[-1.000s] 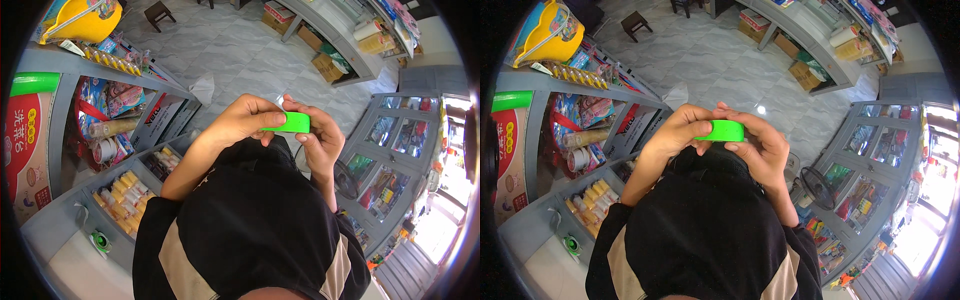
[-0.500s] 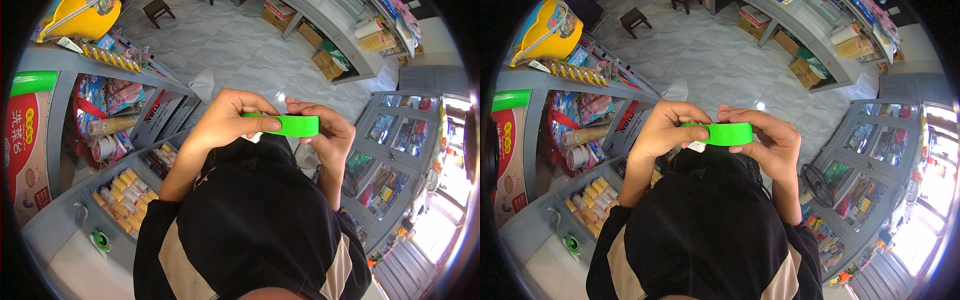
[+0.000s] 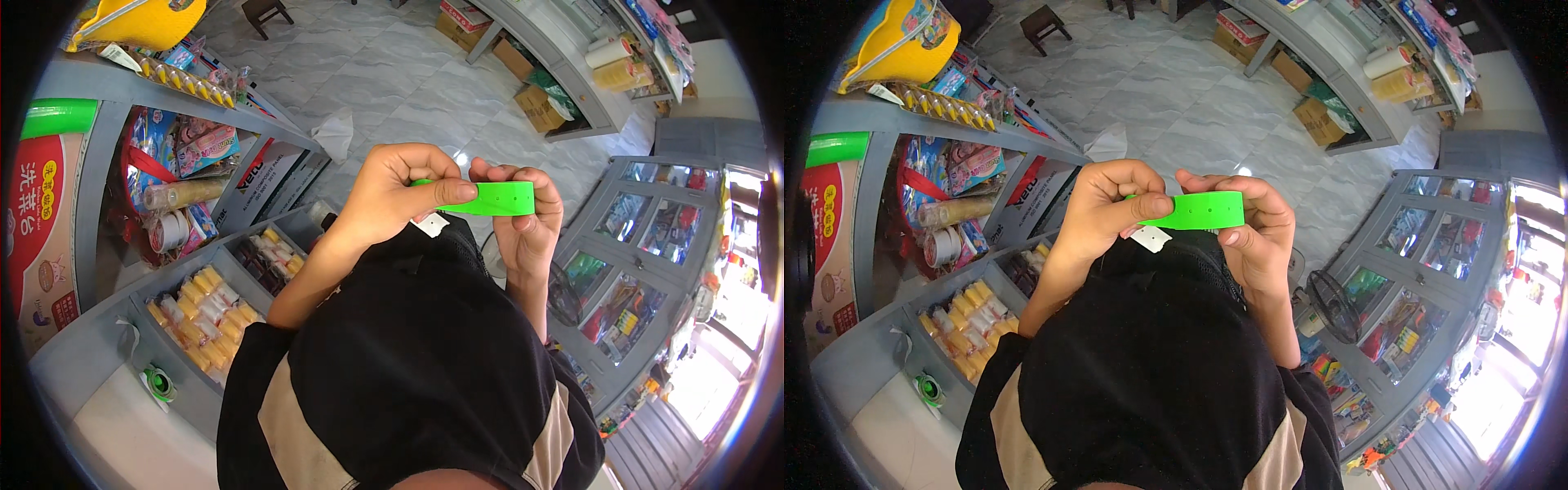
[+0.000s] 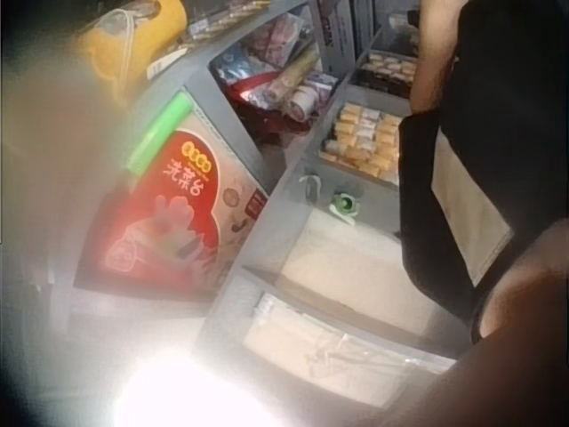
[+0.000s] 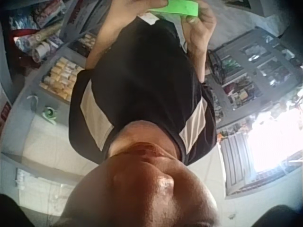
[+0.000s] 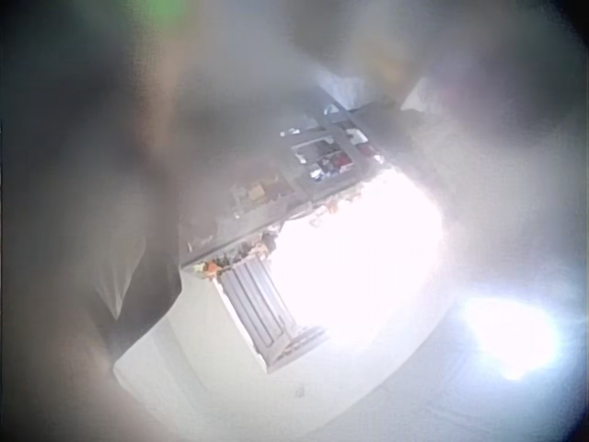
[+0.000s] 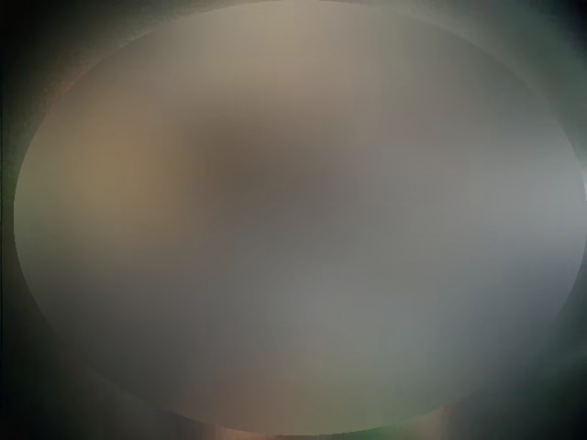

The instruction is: The person picks up various rolls of tape from a shelf, including a large roll of clear tape and several smaller rolls of green and white tape. They unroll and tear off pieces of the green and white tape, then place the rolls back on the shelf.

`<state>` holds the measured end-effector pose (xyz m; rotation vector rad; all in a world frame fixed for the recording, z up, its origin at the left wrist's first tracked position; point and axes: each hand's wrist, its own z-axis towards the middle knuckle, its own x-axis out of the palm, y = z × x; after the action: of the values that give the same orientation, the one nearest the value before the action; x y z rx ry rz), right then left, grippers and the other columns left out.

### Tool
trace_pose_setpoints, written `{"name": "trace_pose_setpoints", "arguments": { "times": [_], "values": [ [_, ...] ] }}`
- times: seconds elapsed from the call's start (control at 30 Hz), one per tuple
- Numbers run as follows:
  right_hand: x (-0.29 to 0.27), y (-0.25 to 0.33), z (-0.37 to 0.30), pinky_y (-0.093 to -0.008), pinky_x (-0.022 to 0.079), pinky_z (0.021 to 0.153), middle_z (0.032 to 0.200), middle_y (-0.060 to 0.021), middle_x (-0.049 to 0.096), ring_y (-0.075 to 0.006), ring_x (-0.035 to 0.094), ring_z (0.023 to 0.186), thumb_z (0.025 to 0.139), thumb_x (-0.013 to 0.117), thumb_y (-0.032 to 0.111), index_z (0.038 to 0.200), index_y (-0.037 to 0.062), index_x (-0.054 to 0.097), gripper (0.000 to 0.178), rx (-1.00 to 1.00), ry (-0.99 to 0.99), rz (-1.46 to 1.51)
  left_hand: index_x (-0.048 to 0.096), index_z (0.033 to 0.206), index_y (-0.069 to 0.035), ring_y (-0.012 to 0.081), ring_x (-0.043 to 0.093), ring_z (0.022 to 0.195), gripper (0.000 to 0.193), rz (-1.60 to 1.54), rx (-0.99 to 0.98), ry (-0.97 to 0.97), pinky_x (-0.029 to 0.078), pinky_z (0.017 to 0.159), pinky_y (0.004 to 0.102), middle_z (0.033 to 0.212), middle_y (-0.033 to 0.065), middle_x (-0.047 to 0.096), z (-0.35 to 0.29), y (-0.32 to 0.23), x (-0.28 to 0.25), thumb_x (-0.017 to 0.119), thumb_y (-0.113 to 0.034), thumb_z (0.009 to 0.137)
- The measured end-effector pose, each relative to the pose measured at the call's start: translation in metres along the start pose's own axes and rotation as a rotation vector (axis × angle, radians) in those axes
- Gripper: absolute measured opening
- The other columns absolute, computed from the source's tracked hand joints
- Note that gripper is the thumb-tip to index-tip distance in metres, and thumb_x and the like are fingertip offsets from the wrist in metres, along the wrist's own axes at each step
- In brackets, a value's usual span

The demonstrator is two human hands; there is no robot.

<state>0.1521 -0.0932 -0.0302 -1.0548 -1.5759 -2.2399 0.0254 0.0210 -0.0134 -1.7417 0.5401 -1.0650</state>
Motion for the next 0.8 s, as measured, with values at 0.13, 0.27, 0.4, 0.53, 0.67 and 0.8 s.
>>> {"name": "trace_pose_setpoints", "arguments": {
  "times": [0.13,0.27,0.4,0.53,0.67,0.8],
  "values": [
    [0.002,-0.001,-0.002,-0.0458,0.037,0.092,0.105,-0.0212,0.055,-0.0350,0.049,0.106,0.068,0.069,0.014,0.101,0.0019,0.053,0.039,-0.013,-0.019,0.018,0.060,0.074,-0.001,0.0000,0.035,0.041,0.013,-0.054,-0.020,0.004,0.023,0.038,0.0168,0.052,-0.0029,0.051,0.001,0.003,0.004,0.067,-0.012,0.073],
    [0.001,-0.005,-0.003,-0.0448,0.035,0.094,0.110,-0.0208,0.053,-0.0346,0.045,0.110,0.070,0.069,0.016,0.103,0.0031,0.052,0.039,-0.028,-0.034,0.054,0.057,0.077,0.000,0.0015,0.036,0.042,0.014,-0.067,0.011,-0.013,0.025,0.039,0.0167,0.055,-0.0006,0.052,0.001,0.009,0.010,0.064,-0.013,0.076],
    [-0.001,-0.012,-0.004,-0.0457,0.027,0.099,0.114,-0.0201,0.050,-0.0340,0.039,0.116,0.072,0.068,0.017,0.104,0.0044,0.052,0.039,-0.071,-0.035,0.079,0.055,0.079,0.001,0.0028,0.035,0.042,0.020,-0.046,-0.026,-0.032,0.026,0.040,0.0172,0.056,0.0000,0.050,0.002,0.011,0.013,0.060,-0.018,0.080],
    [-0.001,-0.017,-0.002,-0.0465,0.020,0.103,0.121,-0.0107,0.048,-0.0316,0.032,0.121,0.071,0.068,0.024,0.105,0.0100,0.054,0.040,-0.047,-0.041,0.046,0.057,0.084,0.002,0.0036,0.035,0.042,0.026,-0.188,-0.093,0.103,0.027,0.041,0.0181,0.054,-0.0011,0.047,0.003,0.016,0.012,0.056,-0.024,0.083],
    [-0.006,-0.020,-0.002,-0.0434,0.021,0.102,0.121,-0.0109,0.048,-0.0316,0.032,0.122,0.072,0.067,0.015,0.107,0.0090,0.053,0.038,0.023,0.010,0.005,0.060,0.085,0.003,0.0041,0.037,0.044,0.027,-0.277,-0.125,0.162,0.028,0.040,0.0184,0.054,-0.0020,0.048,0.002,0.016,0.005,0.057,-0.023,0.083],
    [-0.005,-0.012,0.000,-0.0379,0.032,0.095,0.111,-0.0112,0.055,-0.0269,0.044,0.112,0.067,0.067,0.005,0.109,0.0055,0.052,0.045,-0.019,-0.015,-0.665,0.062,0.081,0.002,0.0039,0.040,0.043,0.028,0.061,-0.126,-0.081,0.028,0.039,0.0176,0.052,-0.0018,0.048,0.002,0.015,0.003,0.062,-0.026,0.079]
  ]
}}
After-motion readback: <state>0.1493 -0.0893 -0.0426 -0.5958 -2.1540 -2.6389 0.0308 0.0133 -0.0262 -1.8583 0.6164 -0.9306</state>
